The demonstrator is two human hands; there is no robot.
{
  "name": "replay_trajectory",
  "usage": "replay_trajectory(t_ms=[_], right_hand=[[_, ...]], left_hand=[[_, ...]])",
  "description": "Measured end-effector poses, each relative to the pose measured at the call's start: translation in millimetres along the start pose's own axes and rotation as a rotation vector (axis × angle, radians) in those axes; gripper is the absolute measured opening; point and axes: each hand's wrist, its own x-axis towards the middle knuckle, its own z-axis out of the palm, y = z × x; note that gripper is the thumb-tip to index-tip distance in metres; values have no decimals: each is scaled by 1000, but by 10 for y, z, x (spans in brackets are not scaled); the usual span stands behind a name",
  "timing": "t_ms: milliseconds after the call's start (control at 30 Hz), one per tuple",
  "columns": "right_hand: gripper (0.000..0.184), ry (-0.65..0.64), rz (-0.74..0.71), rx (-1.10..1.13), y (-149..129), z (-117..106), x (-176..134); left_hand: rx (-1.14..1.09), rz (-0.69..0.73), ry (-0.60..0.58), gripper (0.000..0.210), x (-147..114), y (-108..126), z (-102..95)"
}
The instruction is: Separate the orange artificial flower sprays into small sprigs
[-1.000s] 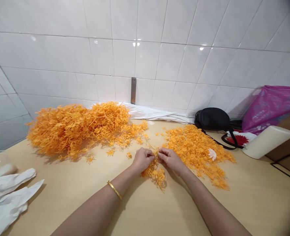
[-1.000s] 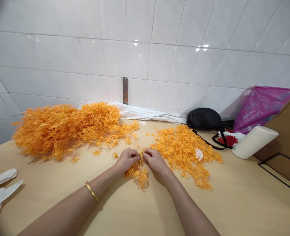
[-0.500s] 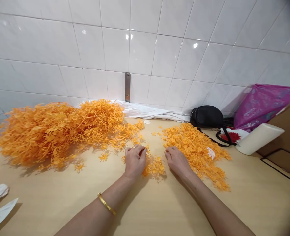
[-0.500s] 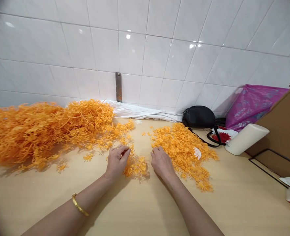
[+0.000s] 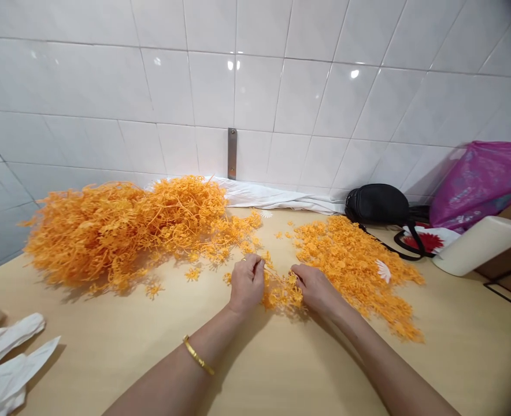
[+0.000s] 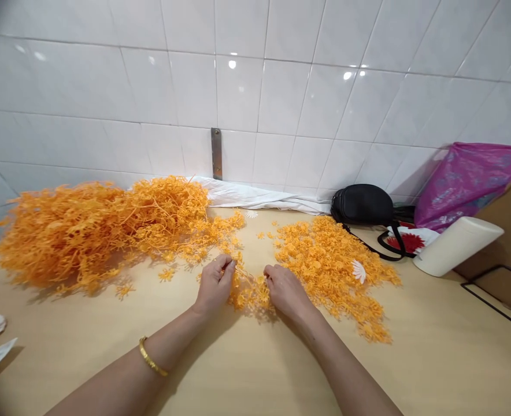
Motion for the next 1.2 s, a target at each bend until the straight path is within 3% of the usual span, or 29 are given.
replay_trajectory(t_ms=[200, 367, 500, 633, 900, 1067, 1133, 1200], right_hand=[[14, 128, 45, 232, 26, -49, 132], [11, 248, 154, 439, 9, -78, 408], [10, 189, 176, 542, -6, 24, 547], [11, 101, 123, 596, -26, 64, 495], [27, 106, -172, 121, 27, -7, -72], [25, 249, -89, -321, 204, -43, -130], [22, 321, -53, -360, 203, -105, -87], [19, 382, -48, -246, 137, -157, -40]], left_hand=[[-22, 42, -66, 18, -27, 45, -17], [75, 131, -299, 16, -50, 92, -83], [265, 195, -491, 16, -70, 80, -88], [418, 206, -522, 18, -75, 51, -55], [443, 164, -451, 19, -69, 32, -9], [197, 23, -360, 16, -33, -12, 4], [62, -73, -330, 15, -9, -36, 11], [-42, -135, -312, 15, 11, -57, 23]])
